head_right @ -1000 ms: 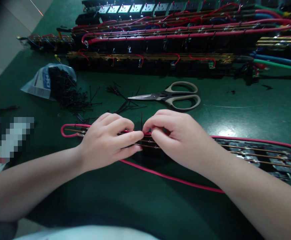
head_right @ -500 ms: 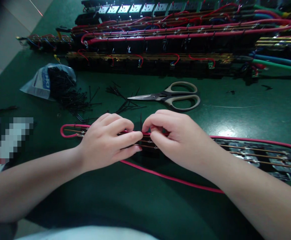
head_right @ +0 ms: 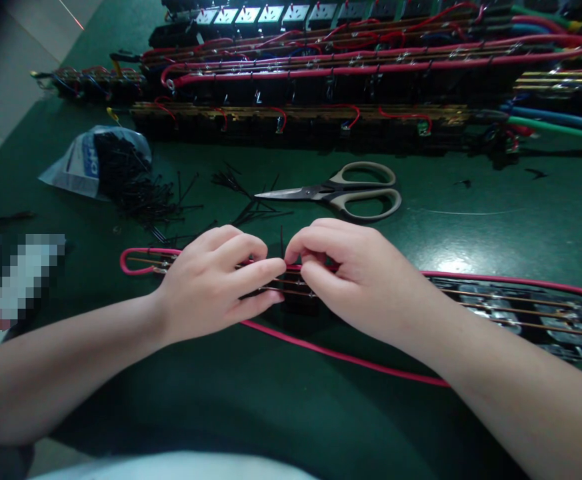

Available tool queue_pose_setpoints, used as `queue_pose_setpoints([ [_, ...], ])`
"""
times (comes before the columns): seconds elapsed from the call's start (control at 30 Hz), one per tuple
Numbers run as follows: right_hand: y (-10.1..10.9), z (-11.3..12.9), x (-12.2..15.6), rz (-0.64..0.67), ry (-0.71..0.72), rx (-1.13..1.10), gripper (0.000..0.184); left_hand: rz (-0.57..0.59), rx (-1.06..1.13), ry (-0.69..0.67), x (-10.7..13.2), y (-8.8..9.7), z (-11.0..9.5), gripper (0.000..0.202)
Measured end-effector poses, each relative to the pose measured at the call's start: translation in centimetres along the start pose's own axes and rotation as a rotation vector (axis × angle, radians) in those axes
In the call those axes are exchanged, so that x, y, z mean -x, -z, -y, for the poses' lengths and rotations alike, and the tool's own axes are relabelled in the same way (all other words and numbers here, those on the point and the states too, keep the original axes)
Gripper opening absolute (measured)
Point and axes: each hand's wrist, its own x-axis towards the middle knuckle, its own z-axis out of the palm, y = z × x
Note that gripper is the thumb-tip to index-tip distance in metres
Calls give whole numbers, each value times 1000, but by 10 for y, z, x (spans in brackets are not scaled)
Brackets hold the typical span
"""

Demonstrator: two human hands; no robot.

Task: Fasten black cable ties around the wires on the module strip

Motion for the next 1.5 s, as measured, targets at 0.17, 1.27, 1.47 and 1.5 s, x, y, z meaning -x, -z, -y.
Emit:
queue_pose_setpoints([
  [0.17,-1,0,0,-6,18,15,24,1,13,1,0,0,0,22],
  [1.27,0,-1,0,-2,32,6,22,-18,21,-9,0,-1,0,24],
  [1.47,0,-2,1,-4,40,13,23,-24,25,-13,0,-1,0,23],
  [1.5,0,-2,1,-4,41,15,23,-22,24,-11,0,-1,0,23],
])
